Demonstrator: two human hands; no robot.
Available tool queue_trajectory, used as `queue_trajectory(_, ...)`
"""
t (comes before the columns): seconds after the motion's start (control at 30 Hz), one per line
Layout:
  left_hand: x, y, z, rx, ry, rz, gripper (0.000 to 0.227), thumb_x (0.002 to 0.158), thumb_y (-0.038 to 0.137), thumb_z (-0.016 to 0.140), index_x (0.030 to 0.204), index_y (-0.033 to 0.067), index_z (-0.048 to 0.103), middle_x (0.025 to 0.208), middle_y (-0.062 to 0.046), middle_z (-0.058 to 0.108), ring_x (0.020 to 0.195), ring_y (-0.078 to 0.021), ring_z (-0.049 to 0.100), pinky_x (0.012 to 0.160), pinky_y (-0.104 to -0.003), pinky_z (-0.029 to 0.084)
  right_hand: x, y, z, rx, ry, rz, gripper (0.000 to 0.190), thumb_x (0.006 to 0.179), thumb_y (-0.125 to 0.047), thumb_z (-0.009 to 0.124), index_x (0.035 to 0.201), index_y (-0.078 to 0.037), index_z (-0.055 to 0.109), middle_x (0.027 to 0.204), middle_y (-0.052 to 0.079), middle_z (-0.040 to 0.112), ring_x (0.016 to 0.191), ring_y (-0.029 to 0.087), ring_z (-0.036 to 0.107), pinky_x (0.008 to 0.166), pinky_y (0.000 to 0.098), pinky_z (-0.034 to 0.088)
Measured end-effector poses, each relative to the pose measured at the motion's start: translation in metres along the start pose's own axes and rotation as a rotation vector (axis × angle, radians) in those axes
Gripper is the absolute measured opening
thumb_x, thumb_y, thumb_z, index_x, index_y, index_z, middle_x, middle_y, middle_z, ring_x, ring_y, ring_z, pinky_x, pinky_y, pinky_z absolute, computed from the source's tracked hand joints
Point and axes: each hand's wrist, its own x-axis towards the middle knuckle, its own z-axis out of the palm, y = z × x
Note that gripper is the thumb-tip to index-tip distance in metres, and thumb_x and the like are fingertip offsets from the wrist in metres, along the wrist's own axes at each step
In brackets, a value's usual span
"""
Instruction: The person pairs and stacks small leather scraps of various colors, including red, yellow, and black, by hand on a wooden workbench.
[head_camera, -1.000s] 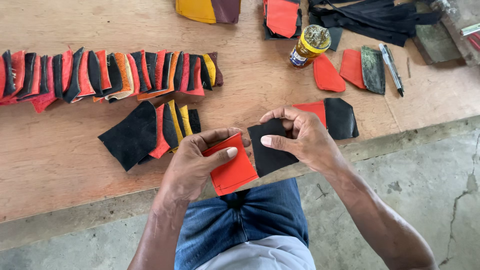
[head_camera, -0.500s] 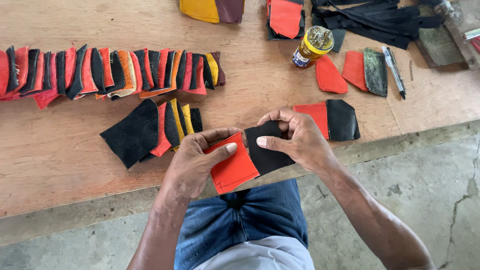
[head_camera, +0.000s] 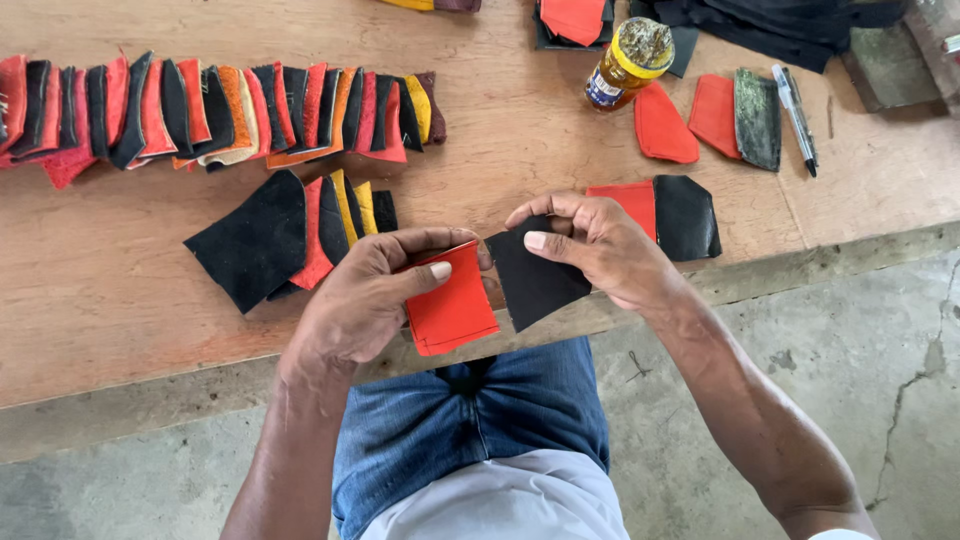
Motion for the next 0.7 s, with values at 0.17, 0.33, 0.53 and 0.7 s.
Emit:
queue_trajectory(0.17, 0.0, 0.001, 0.0, 0.037, -0.014, -0.001, 0.035, 0.093, -0.003, 0.062, 0.127, -0.0079, 0.067, 0.117, -0.014, 0.073, 0.101, -0.0152, 0.07, 0.092, -0.03, 0.059, -0.002, 0.001, -0.001, 0.06, -0.03, 0.022, 0.028, 0.102, -0.014, 0.062, 0.126, 0.0, 0.067, 0.095, 0.0, 0.071, 0.081, 0.002, 0.066, 0.071, 0.0187, 0.056)
queue_trajectory(0.33, 0.001, 0.0, 0.001, 0.007, 0.01, -0.038, 0.035, 0.092, -0.002, 0.062, 0.126, -0.0073, 0.066, 0.115, -0.014, 0.073, 0.1, -0.0165, 0.07, 0.091, -0.032, 0.059, -0.003, 0.003, 0.0, 0.144, -0.049, 0.052, 0.033, 0.107, -0.024, 0.055, 0.127, 0.0, 0.067, 0.098, 0.0, 0.069, 0.083, 0.003, 0.066, 0.068, 0.0196, 0.056)
queue_trajectory(0.53, 0.002, -0.001, -0.001, 0.006, 0.003, -0.011, 0.035, 0.093, -0.002, 0.063, 0.127, -0.0074, 0.066, 0.117, -0.014, 0.073, 0.103, -0.0164, 0.07, 0.094, -0.031, 0.059, 0.0, 0.008, -0.004, 0.177, -0.074, 0.063, 0.049, 0.108, -0.04, 0.048, 0.131, 0.001, 0.064, 0.101, 0.002, 0.069, 0.086, 0.005, 0.067, 0.071, 0.0216, 0.058)
queue_trajectory(0.7, 0.001, 0.0, 0.0, 0.02, 0.025, -0.021, 0.034, 0.093, -0.003, 0.062, 0.126, -0.0073, 0.067, 0.117, -0.015, 0.073, 0.103, -0.0164, 0.07, 0.094, -0.031, 0.059, 0.003, 0.015, -0.014, 0.337, -0.135, 0.121, 0.07, 0.104, -0.052, 0.038, 0.14, 0.006, 0.054, 0.108, 0.007, 0.073, 0.091, 0.008, 0.071, 0.076, 0.0218, 0.059)
